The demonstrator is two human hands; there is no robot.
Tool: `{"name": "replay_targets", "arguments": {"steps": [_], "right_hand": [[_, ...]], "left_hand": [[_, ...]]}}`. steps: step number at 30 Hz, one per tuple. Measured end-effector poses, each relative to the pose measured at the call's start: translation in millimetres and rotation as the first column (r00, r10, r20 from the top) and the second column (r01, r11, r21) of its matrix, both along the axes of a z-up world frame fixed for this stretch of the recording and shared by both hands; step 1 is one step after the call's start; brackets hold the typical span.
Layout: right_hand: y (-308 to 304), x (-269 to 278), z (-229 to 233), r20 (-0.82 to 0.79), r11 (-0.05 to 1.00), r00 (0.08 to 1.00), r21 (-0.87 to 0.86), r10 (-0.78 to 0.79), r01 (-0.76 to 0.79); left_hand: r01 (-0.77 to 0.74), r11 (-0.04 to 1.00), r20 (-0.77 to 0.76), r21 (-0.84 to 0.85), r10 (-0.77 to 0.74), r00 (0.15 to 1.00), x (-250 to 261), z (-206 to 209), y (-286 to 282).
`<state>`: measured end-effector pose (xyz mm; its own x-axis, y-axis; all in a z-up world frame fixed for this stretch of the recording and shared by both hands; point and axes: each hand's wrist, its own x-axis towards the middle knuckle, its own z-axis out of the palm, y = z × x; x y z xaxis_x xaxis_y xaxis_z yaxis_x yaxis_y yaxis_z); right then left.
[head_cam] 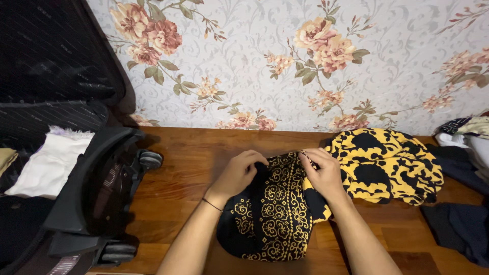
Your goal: The person folds a yellow and black patterned garment by hand on a wooden surface. They align the edges, smooth the fabric, and manipulate the item into a flat, folded rectangular shape.
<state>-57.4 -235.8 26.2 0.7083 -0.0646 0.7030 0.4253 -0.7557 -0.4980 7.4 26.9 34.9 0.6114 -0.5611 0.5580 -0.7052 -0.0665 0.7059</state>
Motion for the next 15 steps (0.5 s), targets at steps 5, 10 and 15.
{"name": "replay_targets", "arguments": {"steps": [5, 10, 15], "right_hand": [[0.5, -1.3, 3.1, 0.003, 1.000, 1.000, 0.002, -0.001, 0.001], [-1.5, -2.1, 2.7, -0.020, 0.999, 0.999, 0.025, 0.035, -0.034], [-1.8, -1.8, 0.5, -0.023, 0.999, 1.000, 0.042, 0.003, -0.002]], "left_hand": [[-0.043, 0.999, -0.105, -0.002, 0.043, 0.994, -2.4, 3.1, -1.4], [-0.023, 0.999, -0.053, -0.034, 0.021, 0.998, -1.4, -1.2, -1.2], [-0.008, 0.999, -0.172, 0.031, 0.013, 0.985, -1.2, 0.1, 0.2]]}}
